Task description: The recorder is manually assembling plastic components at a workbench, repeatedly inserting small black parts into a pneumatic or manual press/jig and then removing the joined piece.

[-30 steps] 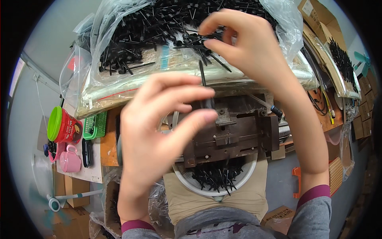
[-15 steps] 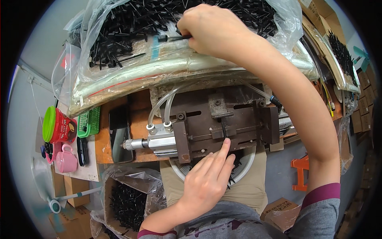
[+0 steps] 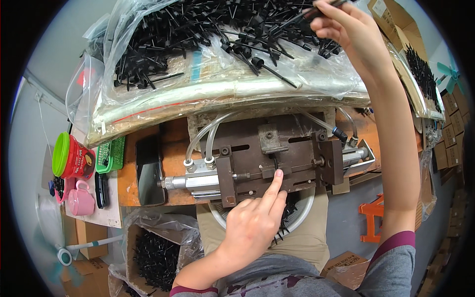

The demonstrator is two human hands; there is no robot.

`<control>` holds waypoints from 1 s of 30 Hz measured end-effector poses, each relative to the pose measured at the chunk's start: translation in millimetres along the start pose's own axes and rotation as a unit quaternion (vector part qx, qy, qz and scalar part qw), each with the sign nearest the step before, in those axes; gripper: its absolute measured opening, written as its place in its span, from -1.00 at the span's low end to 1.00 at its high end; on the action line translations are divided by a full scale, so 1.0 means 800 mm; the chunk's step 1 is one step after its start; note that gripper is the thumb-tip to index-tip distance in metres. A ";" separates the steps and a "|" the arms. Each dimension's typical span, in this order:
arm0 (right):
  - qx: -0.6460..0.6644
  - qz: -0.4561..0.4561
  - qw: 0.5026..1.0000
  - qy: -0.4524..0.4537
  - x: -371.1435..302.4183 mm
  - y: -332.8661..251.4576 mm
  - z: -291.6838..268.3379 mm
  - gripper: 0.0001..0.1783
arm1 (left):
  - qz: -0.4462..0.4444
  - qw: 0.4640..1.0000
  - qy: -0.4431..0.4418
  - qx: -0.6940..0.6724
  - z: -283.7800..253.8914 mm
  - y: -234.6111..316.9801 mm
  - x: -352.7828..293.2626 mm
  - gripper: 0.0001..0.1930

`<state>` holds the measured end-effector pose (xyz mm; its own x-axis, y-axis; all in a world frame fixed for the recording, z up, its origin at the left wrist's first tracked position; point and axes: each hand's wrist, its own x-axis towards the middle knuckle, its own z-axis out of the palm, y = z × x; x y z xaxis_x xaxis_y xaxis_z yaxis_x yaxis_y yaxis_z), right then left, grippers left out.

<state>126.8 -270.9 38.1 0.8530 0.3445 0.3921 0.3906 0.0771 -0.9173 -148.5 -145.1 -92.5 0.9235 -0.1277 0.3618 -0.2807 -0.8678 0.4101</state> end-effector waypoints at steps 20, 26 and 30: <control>0.088 0.158 0.983 -0.045 -0.226 0.011 0.014 -0.80 | -0.018 0.990 0.091 -0.103 0.007 0.005 -0.019 -0.68; 0.073 0.170 0.982 -0.039 -0.243 0.001 0.017 -0.83 | 0.008 0.996 0.071 0.046 0.018 0.000 -0.005 -0.73; 0.120 0.211 0.970 -0.013 -0.247 0.001 0.015 -0.89 | 0.006 0.997 0.066 0.045 0.016 -0.001 -0.001 -0.72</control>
<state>-45.8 -327.6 -41.0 0.9089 0.4165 -0.0209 -0.0857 0.1376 -0.9868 -146.0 -150.8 -104.0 0.8758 -0.0799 0.4761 -0.2623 -0.9067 0.3303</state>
